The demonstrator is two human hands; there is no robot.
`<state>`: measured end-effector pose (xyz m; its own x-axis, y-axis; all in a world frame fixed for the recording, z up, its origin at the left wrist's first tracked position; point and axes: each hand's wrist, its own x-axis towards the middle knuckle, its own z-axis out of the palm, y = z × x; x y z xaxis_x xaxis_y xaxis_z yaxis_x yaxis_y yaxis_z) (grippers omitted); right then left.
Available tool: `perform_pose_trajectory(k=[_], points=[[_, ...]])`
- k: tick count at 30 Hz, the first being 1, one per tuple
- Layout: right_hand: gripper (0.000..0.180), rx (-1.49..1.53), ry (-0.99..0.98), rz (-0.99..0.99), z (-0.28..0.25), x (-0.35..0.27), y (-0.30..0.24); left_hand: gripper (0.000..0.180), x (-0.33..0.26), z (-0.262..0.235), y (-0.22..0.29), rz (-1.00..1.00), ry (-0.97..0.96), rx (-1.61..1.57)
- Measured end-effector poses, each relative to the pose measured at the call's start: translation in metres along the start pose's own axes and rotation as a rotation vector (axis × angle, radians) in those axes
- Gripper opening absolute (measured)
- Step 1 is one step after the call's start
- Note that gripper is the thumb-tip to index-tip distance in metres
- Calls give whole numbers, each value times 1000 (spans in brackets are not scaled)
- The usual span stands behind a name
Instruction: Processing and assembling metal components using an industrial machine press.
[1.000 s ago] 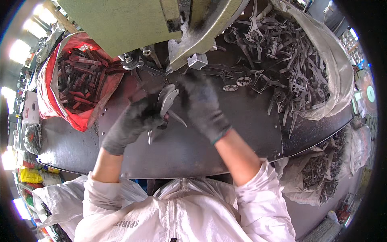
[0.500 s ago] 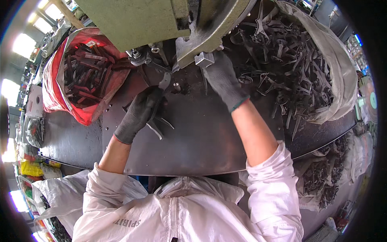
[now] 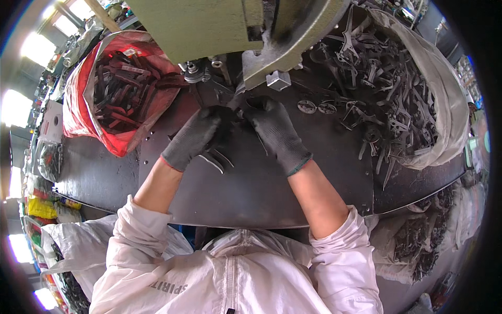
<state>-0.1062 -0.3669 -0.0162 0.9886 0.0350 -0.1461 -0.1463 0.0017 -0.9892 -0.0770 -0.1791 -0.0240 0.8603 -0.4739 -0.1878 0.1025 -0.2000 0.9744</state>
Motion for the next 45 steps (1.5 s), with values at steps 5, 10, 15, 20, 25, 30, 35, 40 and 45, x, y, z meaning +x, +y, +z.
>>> perform_pose_trajectory(k=[5, 10, 15, 20, 25, 30, 35, 40, 45], points=[[31, -28, -3, -28, 15, 6, 16, 30, 15, -62, -74, 640, -10, 1054], [27, -32, 25, 4, 2, -2, 14, 24, 52, -110, -2, -81, 213, 1824], [21, 192, 7, 68, 9, -4, 16, 32, 66, -167, -46, 69, 566, 1169], [20, 195, 24, 28, 14, -3, 7, 42, 52, -168, -28, 68, 523, 908], [20, 215, 25, 78, 16, -22, -20, 36, 6, -129, 10, 244, 404, 314], [22, 74, 70, 140, 9, -19, 8, 27, -32, -99, 27, -59, 405, 9], [23, 70, 43, 58, 8, -18, 18, 23, -60, -65, 42, -47, 148, 10], [25, 296, -8, 94, 18, -16, 19, 32, -63, -32, 60, -77, -141, 22], [24, -382, 141, -123, 9, -11, 2, 38, -50, -3, 29, 52, -88, -168]])
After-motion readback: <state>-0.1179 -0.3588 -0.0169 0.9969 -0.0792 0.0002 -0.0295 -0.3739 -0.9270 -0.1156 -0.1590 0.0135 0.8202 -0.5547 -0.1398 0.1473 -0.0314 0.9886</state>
